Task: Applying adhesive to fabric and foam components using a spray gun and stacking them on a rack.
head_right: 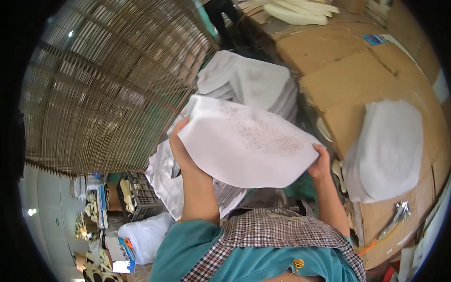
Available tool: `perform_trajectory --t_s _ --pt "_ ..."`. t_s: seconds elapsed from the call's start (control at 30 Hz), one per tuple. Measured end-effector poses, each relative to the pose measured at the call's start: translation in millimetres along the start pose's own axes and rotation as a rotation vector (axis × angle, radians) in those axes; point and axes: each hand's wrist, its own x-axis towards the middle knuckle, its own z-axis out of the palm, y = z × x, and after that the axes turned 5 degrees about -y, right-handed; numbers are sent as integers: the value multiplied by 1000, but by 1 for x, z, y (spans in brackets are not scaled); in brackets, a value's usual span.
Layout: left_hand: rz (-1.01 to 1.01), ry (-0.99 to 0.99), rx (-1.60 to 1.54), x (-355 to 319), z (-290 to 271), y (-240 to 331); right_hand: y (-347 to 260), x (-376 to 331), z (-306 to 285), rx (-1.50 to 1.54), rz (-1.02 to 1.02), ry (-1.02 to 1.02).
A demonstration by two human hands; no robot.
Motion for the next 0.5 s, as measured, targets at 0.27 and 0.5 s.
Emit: perform_trajectory --t_s 0.27,0.5 --pt "72 299 62 81 -255 130 50 158 128 -414 20 -14" --pt "252 294 298 136 -401 284 181 297 266 -509 5 -217"
